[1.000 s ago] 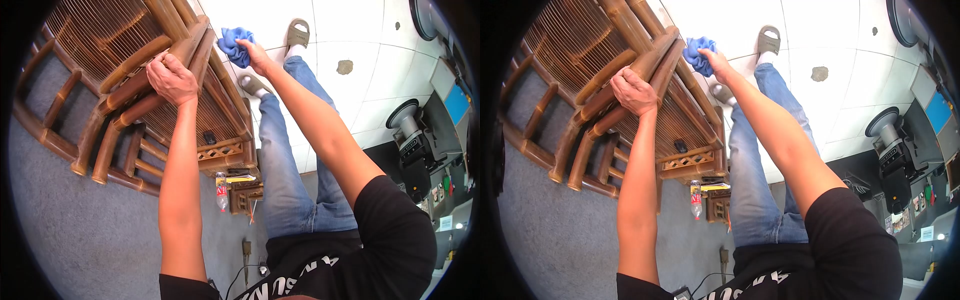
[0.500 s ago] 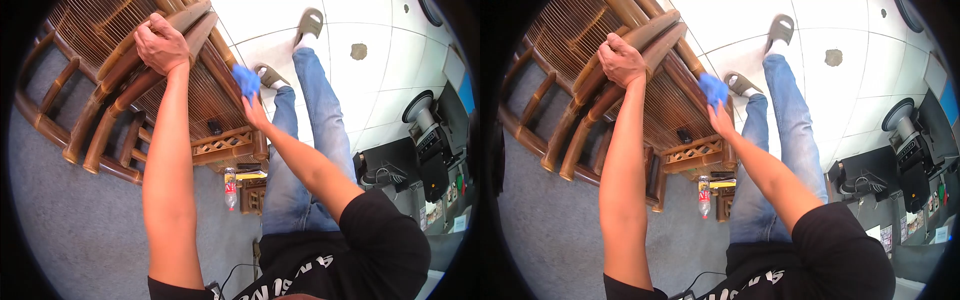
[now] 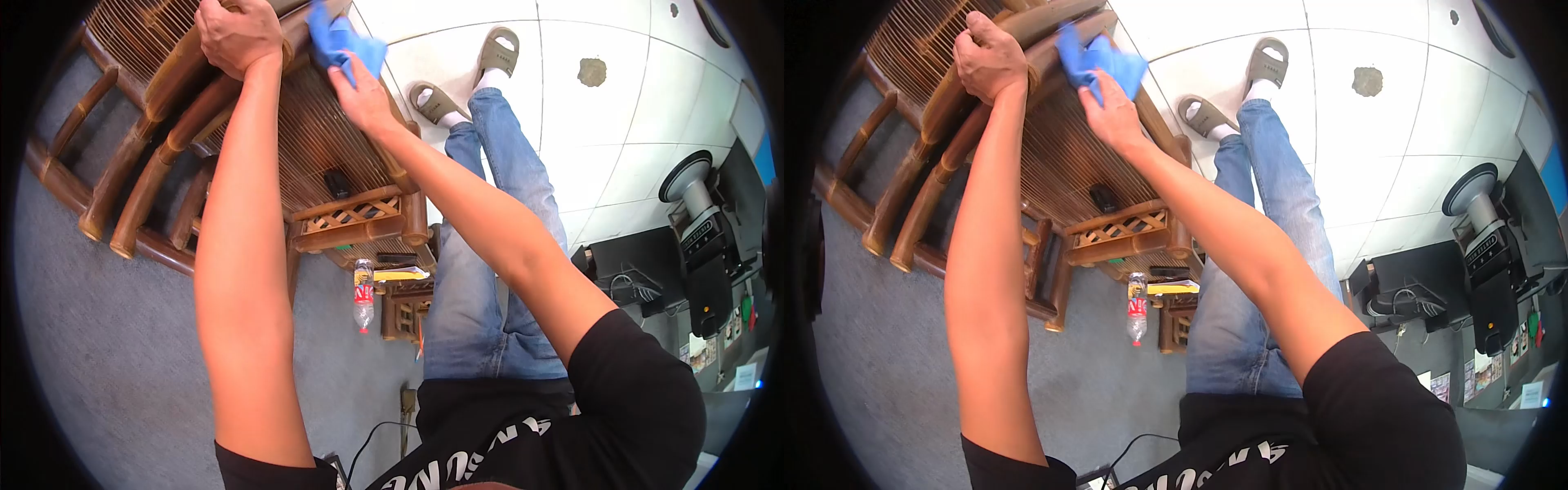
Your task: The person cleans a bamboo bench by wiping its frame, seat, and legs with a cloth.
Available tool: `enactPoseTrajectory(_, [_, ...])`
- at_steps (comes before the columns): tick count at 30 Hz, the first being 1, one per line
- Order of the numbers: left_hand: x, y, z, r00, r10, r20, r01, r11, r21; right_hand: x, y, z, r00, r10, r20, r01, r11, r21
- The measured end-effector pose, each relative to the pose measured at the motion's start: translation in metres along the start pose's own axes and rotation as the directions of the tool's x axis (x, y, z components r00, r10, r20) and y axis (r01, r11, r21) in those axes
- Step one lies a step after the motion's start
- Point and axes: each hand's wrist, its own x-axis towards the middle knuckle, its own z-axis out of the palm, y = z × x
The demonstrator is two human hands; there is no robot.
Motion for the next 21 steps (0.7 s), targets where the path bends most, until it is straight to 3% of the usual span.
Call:
enactPoseTrajectory(1, [0.0, -0.001, 0.0, 1.0, 0.01, -0.007, -0.01, 1.0, 0.0, -0.005, 0.011, 0.009, 0.98, -0.197, -0.035, 0.196, 0.98, -0.028])
enactPoseTrajectory(4, [0.002, 0.004, 0.0, 1.0, 0.015, -0.013, -0.015, 1.0, 0.013, -0.052, 0.065, -0.007, 0.823, -0.517, 0.235, 0.565, 0.706, -0.426])
enactPoseTrajectory(8, [0.002, 0.003, -0.001, 1.0, 0.026, -0.014, -0.027, 1.0, -0.011, -0.137, 0.128, -0.056, 0.831, -0.235, 0.504, 0.508, 0.689, -0.517])
enactPoseTrajectory(11, [0.002, 0.003, 0.0, 1.0, 0.024, -0.013, -0.023, 1.0, 0.011, -0.17, 0.148, -0.072, 0.843, -0.111, 0.527, 0.414, 0.759, -0.503])
enactPoseTrajectory(17, [0.001, -0.001, 0.0, 1.0, -0.016, 0.013, 0.016, 1.0, 0.02, -0.193, 0.162, -0.076, 0.874, 0.037, 0.485, 0.285, 0.769, -0.572])
enactPoseTrajectory(18, [0.001, -0.003, 0.001, 1.0, -0.012, 0.01, 0.012, 1.0, 0.025, -0.197, 0.155, -0.077, 0.855, 0.242, 0.459, 0.115, 0.774, -0.623])
enactPoseTrajectory(20, [0.002, 0.0, 0.001, 1.0, -0.013, 0.003, 0.013, 0.999, 0.033, -0.206, 0.139, -0.079, 0.692, 0.616, 0.377, -0.214, 0.673, -0.708])
enactPoseTrajectory(21, [0.002, -0.001, 0.001, 1.0, -0.015, 0.001, 0.015, 0.999, 0.042, -0.219, 0.154, -0.079, 0.767, 0.494, 0.409, -0.101, 0.723, -0.684])
